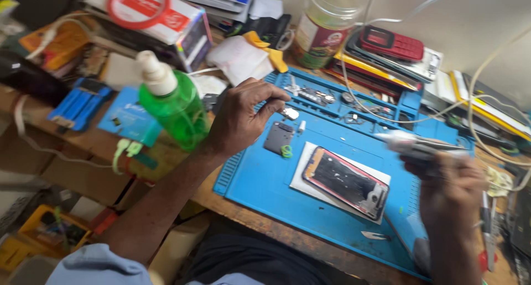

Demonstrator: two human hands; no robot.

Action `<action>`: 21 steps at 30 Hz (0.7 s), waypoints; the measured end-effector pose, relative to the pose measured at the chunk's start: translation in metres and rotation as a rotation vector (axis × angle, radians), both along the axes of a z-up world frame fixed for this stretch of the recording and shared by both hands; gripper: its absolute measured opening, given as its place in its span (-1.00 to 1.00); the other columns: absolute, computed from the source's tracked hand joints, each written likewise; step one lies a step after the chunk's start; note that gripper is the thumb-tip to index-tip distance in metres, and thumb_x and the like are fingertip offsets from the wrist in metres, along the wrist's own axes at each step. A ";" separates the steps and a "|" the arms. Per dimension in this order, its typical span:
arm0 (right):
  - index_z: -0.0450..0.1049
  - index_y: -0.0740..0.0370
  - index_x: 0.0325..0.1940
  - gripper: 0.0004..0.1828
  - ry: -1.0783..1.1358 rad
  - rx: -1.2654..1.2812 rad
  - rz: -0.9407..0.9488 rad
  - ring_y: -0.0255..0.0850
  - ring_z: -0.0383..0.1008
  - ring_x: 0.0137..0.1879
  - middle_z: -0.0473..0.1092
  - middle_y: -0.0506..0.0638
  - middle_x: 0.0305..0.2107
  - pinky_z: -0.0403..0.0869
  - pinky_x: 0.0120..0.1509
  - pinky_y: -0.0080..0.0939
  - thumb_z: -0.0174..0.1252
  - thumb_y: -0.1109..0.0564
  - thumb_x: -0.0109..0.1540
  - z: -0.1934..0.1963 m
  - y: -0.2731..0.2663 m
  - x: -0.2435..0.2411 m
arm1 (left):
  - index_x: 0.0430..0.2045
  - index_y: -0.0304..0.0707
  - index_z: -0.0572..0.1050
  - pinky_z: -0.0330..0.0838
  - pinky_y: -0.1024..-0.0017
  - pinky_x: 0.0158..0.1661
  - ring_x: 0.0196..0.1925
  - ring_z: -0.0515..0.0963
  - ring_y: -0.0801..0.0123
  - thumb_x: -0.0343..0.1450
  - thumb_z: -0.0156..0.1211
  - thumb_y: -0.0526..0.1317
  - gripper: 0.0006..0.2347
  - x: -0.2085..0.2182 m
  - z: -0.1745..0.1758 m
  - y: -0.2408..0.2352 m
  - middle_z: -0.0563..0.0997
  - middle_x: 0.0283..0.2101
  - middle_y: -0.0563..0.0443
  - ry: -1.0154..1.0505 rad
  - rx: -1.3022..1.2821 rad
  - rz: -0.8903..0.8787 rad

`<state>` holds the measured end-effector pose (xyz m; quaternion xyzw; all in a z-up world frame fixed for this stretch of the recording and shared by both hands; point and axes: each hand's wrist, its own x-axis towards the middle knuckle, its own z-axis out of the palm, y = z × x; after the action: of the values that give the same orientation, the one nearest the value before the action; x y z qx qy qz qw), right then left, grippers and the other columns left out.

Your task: The person works on a disassembled smartphone placed on a blue anti-static mat. They use tweezers to handle small components and apply adhesive from a tube to the phone's frame. The workspace contains various tools and electronic parts.

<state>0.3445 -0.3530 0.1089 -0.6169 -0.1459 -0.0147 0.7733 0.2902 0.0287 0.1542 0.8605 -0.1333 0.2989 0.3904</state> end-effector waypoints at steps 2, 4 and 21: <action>0.31 0.44 -0.04 -0.82 -0.090 0.070 -0.044 0.01 0.60 0.03 0.47 0.23 -0.11 0.62 0.25 0.06 -0.01 0.26 0.61 0.003 -0.020 -0.013 | -0.26 -0.31 0.59 0.49 0.21 -0.12 -0.14 0.64 0.06 0.40 0.30 -0.39 -0.91 -0.008 0.003 0.003 0.65 -0.25 -0.10 -0.009 0.056 0.028; 0.27 0.41 0.17 -0.90 -0.090 0.153 -0.103 0.01 0.58 0.14 0.42 0.19 0.01 0.60 0.28 0.02 -0.03 0.28 0.61 0.004 -0.033 -0.029 | -0.21 -0.34 0.58 0.49 0.19 -0.07 -0.09 0.62 0.00 0.41 0.24 -0.44 -0.87 -0.012 0.006 0.006 0.63 -0.21 -0.15 -0.030 0.141 0.055; 0.33 0.45 0.20 -0.72 -0.043 0.434 -0.319 0.00 0.59 0.05 0.47 0.21 -0.01 0.61 0.16 -0.07 0.08 0.16 0.53 -0.053 0.085 -0.070 | 0.10 -0.44 0.44 0.39 0.03 0.24 0.18 0.46 -0.09 0.36 0.12 -0.49 -0.62 -0.036 -0.031 -0.054 0.49 0.11 -0.34 -0.105 0.277 -0.089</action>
<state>0.2750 -0.2684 0.0558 -0.4512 -0.0568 -0.1805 0.8721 0.2546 -0.0254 0.1229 0.8825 -0.2313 0.3046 0.2735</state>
